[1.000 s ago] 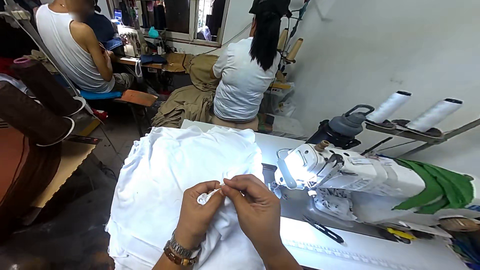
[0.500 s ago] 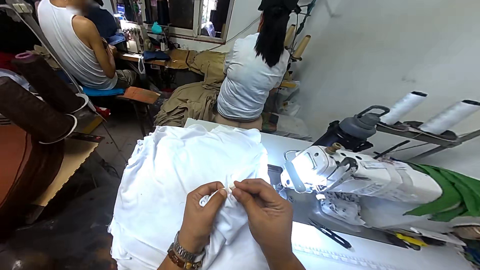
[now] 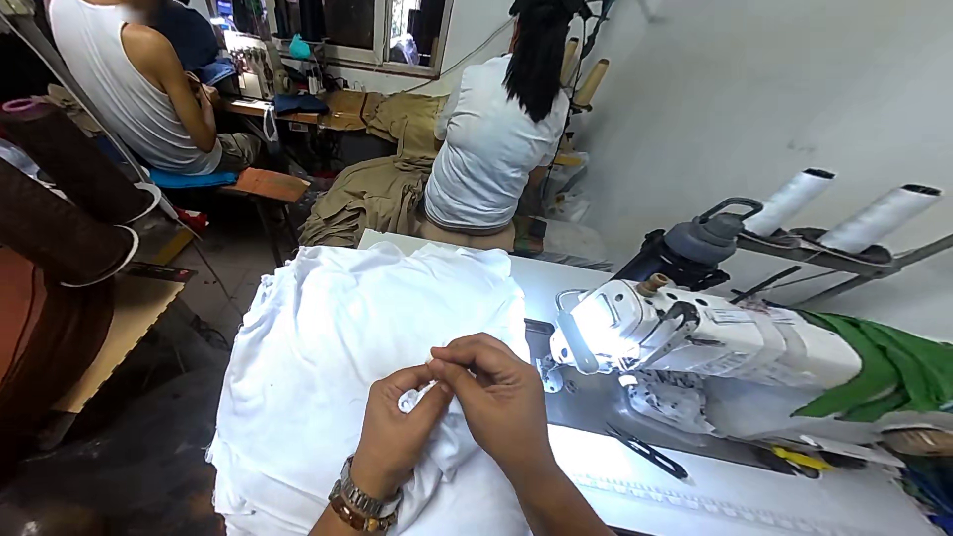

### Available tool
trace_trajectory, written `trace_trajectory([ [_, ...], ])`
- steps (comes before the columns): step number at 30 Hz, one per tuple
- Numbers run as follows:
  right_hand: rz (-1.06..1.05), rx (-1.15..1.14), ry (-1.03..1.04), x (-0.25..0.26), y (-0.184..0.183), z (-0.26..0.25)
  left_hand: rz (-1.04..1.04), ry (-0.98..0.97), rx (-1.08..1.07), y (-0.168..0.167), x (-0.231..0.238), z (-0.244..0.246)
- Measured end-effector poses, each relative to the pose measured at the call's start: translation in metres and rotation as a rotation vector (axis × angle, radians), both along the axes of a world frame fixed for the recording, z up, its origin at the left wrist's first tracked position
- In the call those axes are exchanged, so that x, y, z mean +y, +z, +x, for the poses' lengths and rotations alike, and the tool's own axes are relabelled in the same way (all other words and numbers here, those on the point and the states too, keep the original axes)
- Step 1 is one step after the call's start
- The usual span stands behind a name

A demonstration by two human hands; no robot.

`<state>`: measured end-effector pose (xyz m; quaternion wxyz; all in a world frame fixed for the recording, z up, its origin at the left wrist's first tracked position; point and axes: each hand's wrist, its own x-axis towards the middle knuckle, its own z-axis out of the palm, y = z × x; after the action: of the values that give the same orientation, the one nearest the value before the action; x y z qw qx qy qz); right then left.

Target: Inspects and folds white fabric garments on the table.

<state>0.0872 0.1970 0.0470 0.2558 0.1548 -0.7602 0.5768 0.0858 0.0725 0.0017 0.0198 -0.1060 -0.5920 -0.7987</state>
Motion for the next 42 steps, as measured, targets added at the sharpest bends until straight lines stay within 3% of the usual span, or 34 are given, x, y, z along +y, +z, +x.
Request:
trace_trajectory([
  [5, -0.406, -0.073, 0.098, 0.016, -0.004, -0.003, 0.15, -0.064, -0.105, 0.005, -0.006, 0.0],
  [10, -0.159, -0.024, 0.014, 0.01, -0.01, 0.012, 0.177, -0.061, -0.12, 0.008, -0.005, 0.0],
  [18, -0.051, 0.038, -0.048, -0.005, -0.013, 0.003, 0.09, -0.031, -0.084, 0.003, -0.001, 0.001],
  [20, -0.227, -0.021, 0.049, 0.001, -0.008, -0.002, 0.089, -0.042, -0.08, 0.004, -0.001, 0.001],
  [23, -0.684, -0.225, 0.181, 0.009, 0.005, -0.005, 0.099, 0.002, -0.064, 0.005, -0.002, 0.001],
  [26, -0.861, -0.462, 0.128, 0.017, 0.023, -0.009, -0.14, 0.142, 0.165, -0.002, 0.007, 0.003],
  [28, -0.813, -0.58, 0.128, 0.021, 0.035, -0.016, -0.432, 0.074, 0.431, -0.005, 0.012, 0.01],
  [30, -0.718, -0.623, 0.186, 0.023, 0.047, -0.027, -0.629, -0.242, 0.591, 0.005, 0.012, 0.022],
  [32, -0.603, -0.59, 0.27, 0.021, 0.058, -0.039, -0.585, -0.479, 0.674, 0.016, 0.009, 0.031],
  [33, -0.528, -0.566, 0.317, 0.017, 0.064, -0.046, -0.497, -0.503, 0.707, 0.019, 0.003, 0.032],
  [34, -0.444, -0.552, 0.368, 0.014, 0.069, -0.055, -0.413, -0.44, 0.732, 0.022, -0.007, 0.032],
  [36, -0.282, -0.528, 0.393, 0.0, 0.074, -0.079, -0.419, -0.041, 0.736, 0.027, -0.043, 0.026],
  [38, -0.067, -0.486, 0.353, -0.019, 0.074, -0.108, -0.697, 0.511, 0.619, 0.022, -0.088, 0.008],
  [39, 0.062, -0.442, 0.326, -0.028, 0.071, -0.124, -0.856, 0.691, 0.474, 0.019, -0.11, -0.001],
  [42, 0.506, -0.289, 0.248, -0.057, 0.06, -0.171, -1.072, 0.718, 0.016, 0.012, -0.156, -0.023],
])
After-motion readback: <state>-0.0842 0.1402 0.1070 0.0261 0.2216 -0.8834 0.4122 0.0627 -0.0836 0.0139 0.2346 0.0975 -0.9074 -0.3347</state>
